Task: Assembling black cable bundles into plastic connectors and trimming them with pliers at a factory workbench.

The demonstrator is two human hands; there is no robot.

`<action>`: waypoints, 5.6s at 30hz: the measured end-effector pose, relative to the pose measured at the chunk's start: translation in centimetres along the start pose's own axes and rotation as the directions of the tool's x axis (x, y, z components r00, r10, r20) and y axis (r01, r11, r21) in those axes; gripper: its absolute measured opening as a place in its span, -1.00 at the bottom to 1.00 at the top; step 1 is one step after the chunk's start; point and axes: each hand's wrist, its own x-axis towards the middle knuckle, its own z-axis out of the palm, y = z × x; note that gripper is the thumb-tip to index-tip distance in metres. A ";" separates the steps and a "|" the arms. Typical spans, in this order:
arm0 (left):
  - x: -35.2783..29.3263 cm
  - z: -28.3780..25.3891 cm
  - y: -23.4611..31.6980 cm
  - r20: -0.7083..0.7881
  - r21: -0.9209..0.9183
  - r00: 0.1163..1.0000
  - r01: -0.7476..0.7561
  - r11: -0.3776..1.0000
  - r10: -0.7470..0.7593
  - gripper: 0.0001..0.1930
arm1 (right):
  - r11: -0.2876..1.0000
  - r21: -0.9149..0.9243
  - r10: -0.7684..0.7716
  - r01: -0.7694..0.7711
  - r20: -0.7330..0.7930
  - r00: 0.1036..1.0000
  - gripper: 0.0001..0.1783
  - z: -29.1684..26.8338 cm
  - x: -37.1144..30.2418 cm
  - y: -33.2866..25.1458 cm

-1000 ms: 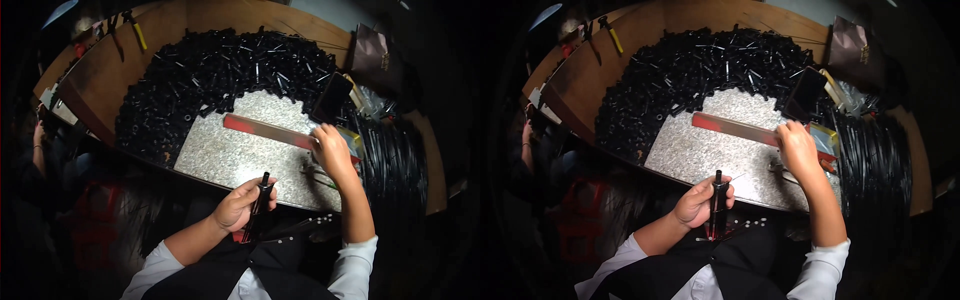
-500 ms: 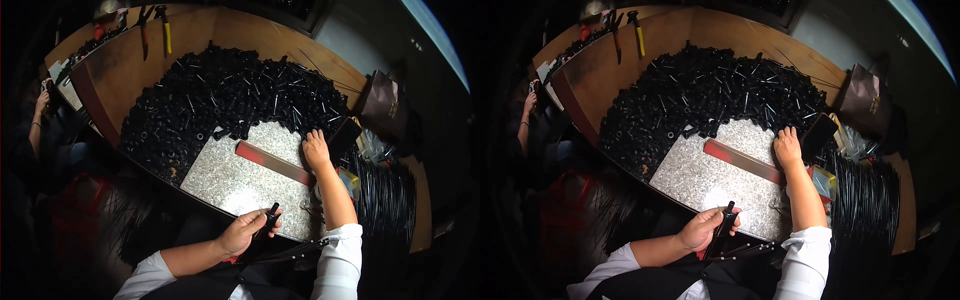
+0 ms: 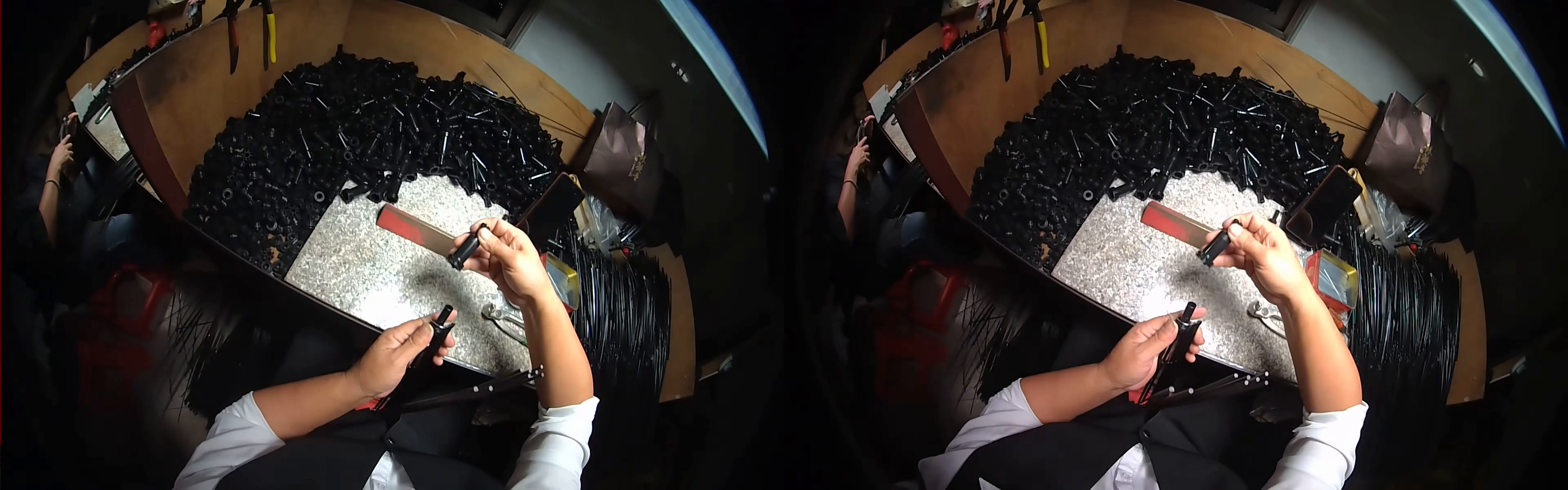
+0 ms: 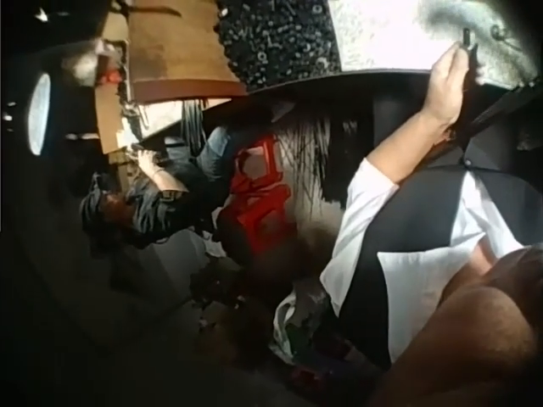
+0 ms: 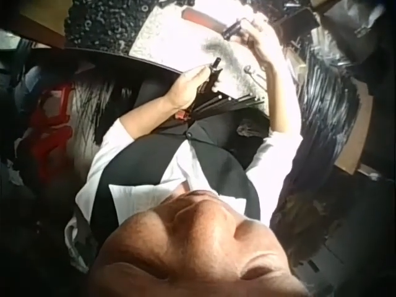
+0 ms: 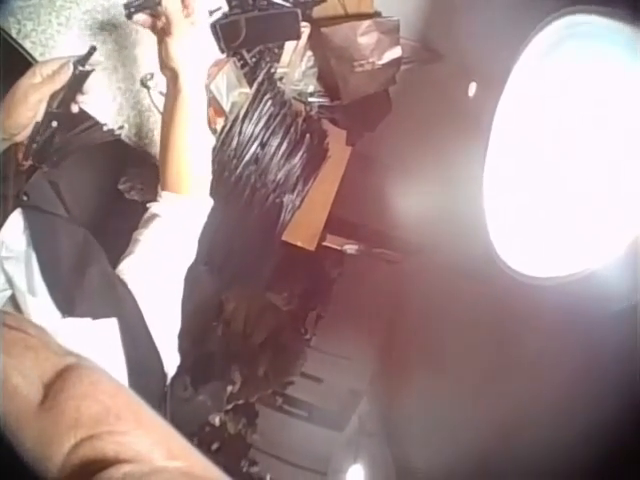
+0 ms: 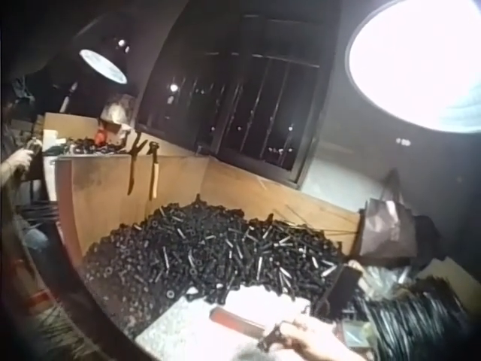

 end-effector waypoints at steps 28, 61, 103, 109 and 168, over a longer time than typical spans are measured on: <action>-1.6 2.1 -0.3 -0.052 0.235 0.990 -0.113 0.965 0.129 -0.64 | 0.831 -0.554 -0.091 0.046 -0.052 0.994 -0.61 6.5 -8.2 -1.6; -1.2 1.5 0.0 -0.099 0.161 0.991 -0.074 0.984 0.090 -0.61 | 0.886 -0.448 -0.136 0.120 -0.004 0.991 -0.47 5.9 -7.7 1.1; -1.0 0.3 1.5 0.009 -0.062 1.000 0.020 0.998 -0.020 -0.62 | 0.850 -0.524 -0.002 0.057 0.104 0.995 -0.72 6.5 -8.2 1.7; -0.7 -0.5 1.2 -0.102 -0.021 0.995 -0.015 1.000 0.013 -0.58 | 0.758 -0.639 -0.316 0.131 -0.184 0.931 -0.30 6.4 -9.3 6.2; 0.0 -0.4 1.3 -0.075 -0.073 0.997 -0.037 0.997 0.032 -0.58 | 0.994 -0.048 -0.107 0.102 -0.122 0.987 -0.79 7.6 -10.1 10.1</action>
